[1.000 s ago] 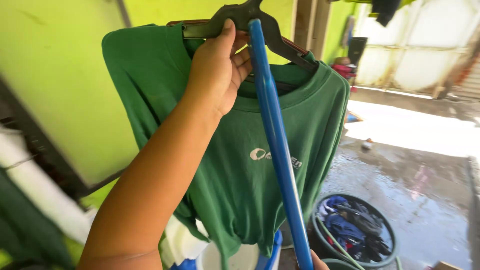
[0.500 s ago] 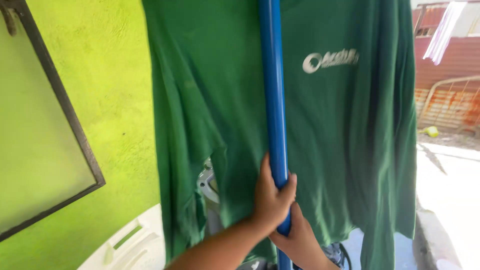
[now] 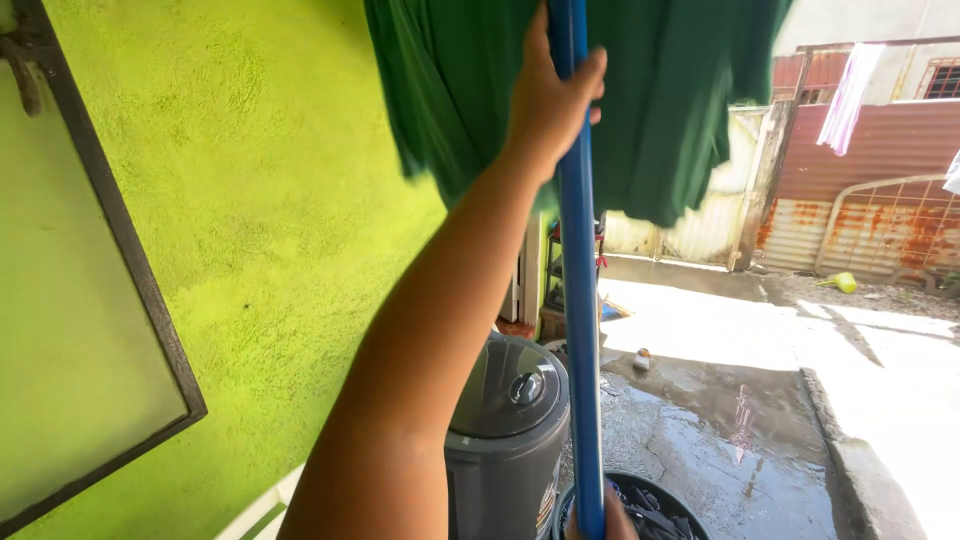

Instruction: Manually wash clothes in a basin, rinse them, and hang them to dry.

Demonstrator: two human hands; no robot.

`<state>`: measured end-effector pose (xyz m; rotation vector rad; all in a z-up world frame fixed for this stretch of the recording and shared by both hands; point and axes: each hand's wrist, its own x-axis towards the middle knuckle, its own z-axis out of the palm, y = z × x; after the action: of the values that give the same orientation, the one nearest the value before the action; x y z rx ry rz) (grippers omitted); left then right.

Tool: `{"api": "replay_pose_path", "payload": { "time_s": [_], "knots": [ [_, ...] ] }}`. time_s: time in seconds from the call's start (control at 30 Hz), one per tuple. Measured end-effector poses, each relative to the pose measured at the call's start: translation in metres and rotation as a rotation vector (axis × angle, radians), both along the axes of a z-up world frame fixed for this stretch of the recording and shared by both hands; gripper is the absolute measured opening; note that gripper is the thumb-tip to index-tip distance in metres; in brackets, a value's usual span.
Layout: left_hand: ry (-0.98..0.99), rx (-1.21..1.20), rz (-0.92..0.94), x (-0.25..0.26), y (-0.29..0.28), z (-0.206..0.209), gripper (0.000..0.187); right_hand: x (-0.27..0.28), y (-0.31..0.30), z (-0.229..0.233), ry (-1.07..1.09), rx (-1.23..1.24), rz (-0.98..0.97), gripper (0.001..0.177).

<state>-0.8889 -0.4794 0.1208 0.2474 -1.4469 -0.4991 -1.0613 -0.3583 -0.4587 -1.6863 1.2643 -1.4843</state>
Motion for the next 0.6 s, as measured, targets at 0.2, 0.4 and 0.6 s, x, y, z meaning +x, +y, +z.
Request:
{"api": "replay_pose_path", "payload": {
  "time_s": [0.2,0.4,0.6],
  "knots": [
    [-0.122,0.047,0.193,-0.005,-0.021,-0.061,0.079,0.056,-0.016,0.316,0.110,-0.111,-0.075,0.084],
    [-0.202,0.294,0.050,0.028,-0.001,-0.061,0.093,0.089,-0.031,0.412,0.051,-0.225,0.084,0.092],
    [-0.265,0.326,0.099,0.052,-0.011,-0.051,0.097,0.105,-0.032,0.425,0.107,-0.240,0.071,0.091]
  ]
}}
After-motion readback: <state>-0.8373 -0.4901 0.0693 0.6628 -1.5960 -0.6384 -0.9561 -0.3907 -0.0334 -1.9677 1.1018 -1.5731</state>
